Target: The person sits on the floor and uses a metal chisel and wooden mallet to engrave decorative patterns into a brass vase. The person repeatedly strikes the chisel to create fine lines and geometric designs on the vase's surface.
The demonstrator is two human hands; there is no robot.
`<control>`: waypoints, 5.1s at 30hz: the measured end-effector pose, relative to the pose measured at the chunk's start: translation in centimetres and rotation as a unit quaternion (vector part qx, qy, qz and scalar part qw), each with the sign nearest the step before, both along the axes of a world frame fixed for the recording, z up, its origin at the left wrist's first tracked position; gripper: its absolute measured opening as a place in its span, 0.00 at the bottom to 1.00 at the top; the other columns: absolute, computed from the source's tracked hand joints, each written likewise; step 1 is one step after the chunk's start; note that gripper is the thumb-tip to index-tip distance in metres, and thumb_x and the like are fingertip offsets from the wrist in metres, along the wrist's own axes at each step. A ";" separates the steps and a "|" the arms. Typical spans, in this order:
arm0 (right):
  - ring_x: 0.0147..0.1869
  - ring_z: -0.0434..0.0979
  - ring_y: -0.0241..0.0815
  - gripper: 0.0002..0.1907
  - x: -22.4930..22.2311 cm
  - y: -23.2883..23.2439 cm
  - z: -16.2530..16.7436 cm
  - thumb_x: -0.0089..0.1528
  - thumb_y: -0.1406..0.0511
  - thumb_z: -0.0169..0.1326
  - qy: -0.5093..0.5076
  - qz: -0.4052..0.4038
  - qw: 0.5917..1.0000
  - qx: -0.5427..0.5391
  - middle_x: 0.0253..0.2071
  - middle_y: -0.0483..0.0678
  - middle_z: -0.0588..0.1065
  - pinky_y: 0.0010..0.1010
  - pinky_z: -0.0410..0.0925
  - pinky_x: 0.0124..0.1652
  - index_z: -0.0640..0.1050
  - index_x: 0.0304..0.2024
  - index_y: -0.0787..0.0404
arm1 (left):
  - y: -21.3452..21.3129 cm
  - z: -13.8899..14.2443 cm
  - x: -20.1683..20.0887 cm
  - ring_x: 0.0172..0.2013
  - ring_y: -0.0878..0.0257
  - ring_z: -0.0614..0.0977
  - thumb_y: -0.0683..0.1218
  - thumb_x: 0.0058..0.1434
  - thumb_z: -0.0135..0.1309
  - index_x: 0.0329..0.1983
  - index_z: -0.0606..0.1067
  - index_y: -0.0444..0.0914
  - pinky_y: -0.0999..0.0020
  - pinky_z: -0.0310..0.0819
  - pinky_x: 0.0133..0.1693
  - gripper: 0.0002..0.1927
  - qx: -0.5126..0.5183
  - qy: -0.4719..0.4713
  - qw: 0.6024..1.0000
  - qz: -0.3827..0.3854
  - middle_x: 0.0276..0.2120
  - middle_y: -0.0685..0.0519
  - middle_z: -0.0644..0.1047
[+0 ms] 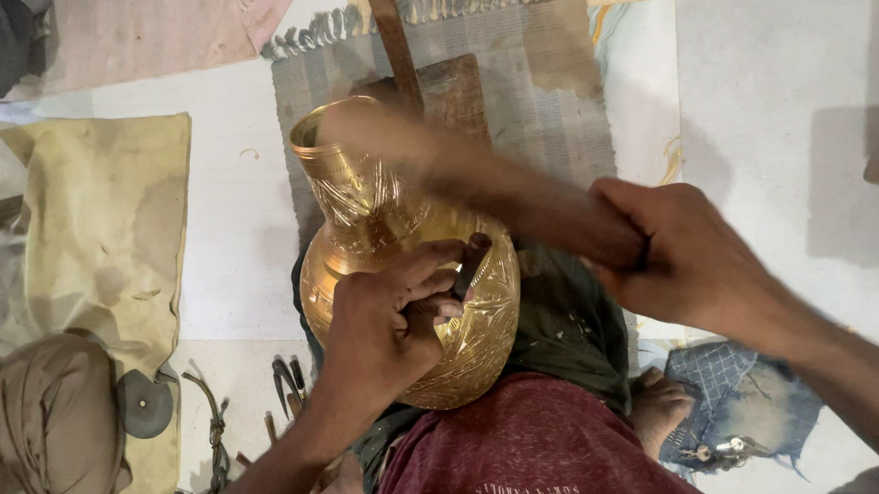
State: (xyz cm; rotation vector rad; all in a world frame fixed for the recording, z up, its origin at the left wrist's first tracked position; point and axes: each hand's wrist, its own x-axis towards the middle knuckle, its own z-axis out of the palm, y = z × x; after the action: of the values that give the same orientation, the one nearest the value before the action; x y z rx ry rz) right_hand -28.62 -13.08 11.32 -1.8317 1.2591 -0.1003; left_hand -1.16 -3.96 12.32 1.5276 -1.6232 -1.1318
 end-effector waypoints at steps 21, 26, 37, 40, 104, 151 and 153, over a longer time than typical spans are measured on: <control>0.12 0.74 0.31 0.09 -0.6 0.6 -0.5 0.53 0.69 0.59 -0.155 -0.003 0.988 -0.015 0.15 0.42 0.73 0.23 0.65 0.13 0.76 0.36 0.61 | 1.2 -0.1 0.1 0.44 0.51 0.89 0.24 0.48 0.41 0.55 0.75 0.28 0.65 0.85 0.44 0.30 -0.055 0.019 0.998 0.002 0.47 0.36 0.83; 0.16 0.72 0.33 0.13 -0.7 1.1 0.0 0.49 0.69 0.60 -0.064 0.038 0.995 -0.061 0.17 0.42 0.72 0.23 0.62 0.13 0.77 0.38 0.59 | 1.7 -0.3 0.3 0.39 0.54 0.91 0.25 0.45 0.44 0.49 0.76 0.28 0.66 0.86 0.46 0.27 -0.052 0.019 0.998 0.004 0.39 0.39 0.84; 0.14 0.68 0.40 0.12 0.1 1.3 0.8 0.50 0.67 0.62 -0.068 -0.018 0.996 -0.060 0.15 0.47 0.69 0.33 0.59 0.17 0.76 0.36 0.61 | 2.0 -0.3 0.0 0.42 0.57 0.90 0.26 0.42 0.44 0.52 0.77 0.29 0.73 0.89 0.36 0.31 -0.075 0.015 0.997 0.024 0.46 0.40 0.84; 0.15 0.71 0.36 0.17 -0.2 1.4 0.9 0.45 0.66 0.62 -0.035 0.078 0.990 -0.109 0.18 0.43 0.73 0.30 0.62 0.18 0.76 0.37 0.58 | 2.2 -0.5 0.2 0.42 0.57 0.90 0.27 0.43 0.44 0.50 0.76 0.28 0.72 0.90 0.42 0.28 -0.099 0.004 0.995 0.022 0.43 0.42 0.84; 0.19 0.72 0.39 0.17 1.6 2.8 3.4 0.49 0.66 0.62 0.035 0.115 0.978 -0.168 0.18 0.43 0.72 0.35 0.64 0.19 0.72 0.38 0.56 | 5.8 -6.7 -0.5 0.14 0.71 0.78 0.34 0.50 0.52 0.52 0.77 0.35 0.76 0.72 0.14 0.24 -0.236 -0.036 0.963 0.126 0.34 0.47 0.87; 0.20 0.79 0.36 0.29 8.1 2.9 15.0 0.54 0.62 0.59 0.209 0.197 0.957 -0.037 0.23 0.41 0.79 0.29 0.71 0.24 0.74 0.59 0.43 | 5.3 -8.2 -5.4 0.38 0.65 0.79 0.23 0.65 0.49 0.61 0.70 0.24 0.70 0.81 0.42 0.21 -0.295 0.201 0.825 0.438 0.37 0.46 0.76; 0.23 0.79 0.37 0.27 10.0 2.2 17.3 0.57 0.63 0.58 0.369 0.259 0.892 -0.045 0.25 0.42 0.79 0.30 0.71 0.28 0.71 0.59 0.42 | 5.2 -8.2 -5.6 0.38 0.66 0.78 0.23 0.65 0.49 0.62 0.70 0.25 0.69 0.83 0.42 0.21 -0.311 0.234 0.815 0.429 0.38 0.48 0.74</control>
State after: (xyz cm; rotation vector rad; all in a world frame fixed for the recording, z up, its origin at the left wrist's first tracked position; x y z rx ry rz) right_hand -18.64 -10.83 28.57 -2.3233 1.1920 0.9249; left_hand -6.71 1.21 4.10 1.1695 -0.6812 -0.3464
